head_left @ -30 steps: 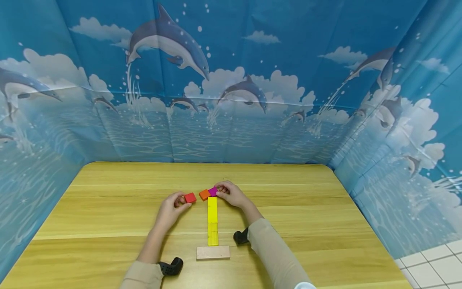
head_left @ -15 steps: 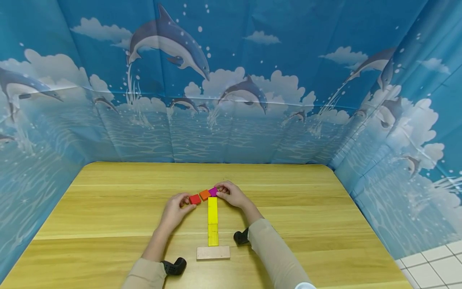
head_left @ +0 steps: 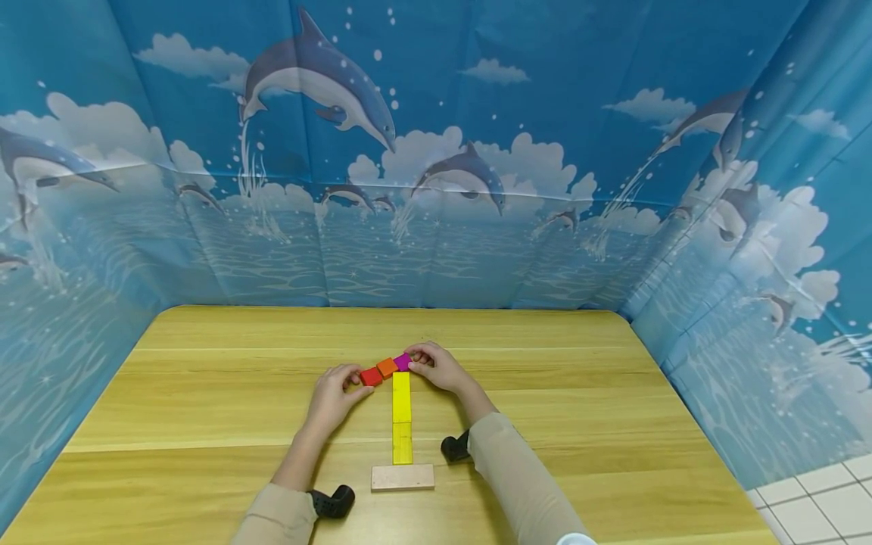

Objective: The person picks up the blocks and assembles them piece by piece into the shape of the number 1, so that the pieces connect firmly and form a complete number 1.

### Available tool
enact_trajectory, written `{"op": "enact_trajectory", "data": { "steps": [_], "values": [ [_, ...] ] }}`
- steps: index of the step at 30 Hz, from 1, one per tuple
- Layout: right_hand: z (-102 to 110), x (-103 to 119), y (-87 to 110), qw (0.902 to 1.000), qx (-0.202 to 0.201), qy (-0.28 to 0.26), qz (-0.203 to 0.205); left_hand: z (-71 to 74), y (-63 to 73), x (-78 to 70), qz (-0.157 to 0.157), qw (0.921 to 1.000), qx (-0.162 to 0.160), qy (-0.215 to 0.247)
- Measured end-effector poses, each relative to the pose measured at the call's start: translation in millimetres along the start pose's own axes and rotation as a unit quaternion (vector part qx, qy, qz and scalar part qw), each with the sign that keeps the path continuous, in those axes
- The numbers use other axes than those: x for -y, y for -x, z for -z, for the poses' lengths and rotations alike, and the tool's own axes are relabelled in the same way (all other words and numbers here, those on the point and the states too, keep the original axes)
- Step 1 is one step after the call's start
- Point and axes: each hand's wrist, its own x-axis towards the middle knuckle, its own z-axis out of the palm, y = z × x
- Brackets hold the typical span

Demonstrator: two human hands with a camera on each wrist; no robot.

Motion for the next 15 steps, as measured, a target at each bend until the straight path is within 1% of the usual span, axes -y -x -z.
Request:
{"op": "enact_trajectory", "data": {
  "steps": [9,15],
  "values": [
    [-0.2,0.1,-0.7,1.0000,-0.004,0.001,-0.002,0.3,-0.5,-2.4,0.011,0.9999,0.011,-0.004],
    [-0.1,0.6,-1.1,1.0000,-0.003,0.005,0.001,-0.7,-0.7,-1.2,0.010,0.9998,0.013,-0.012]
  ]
}}
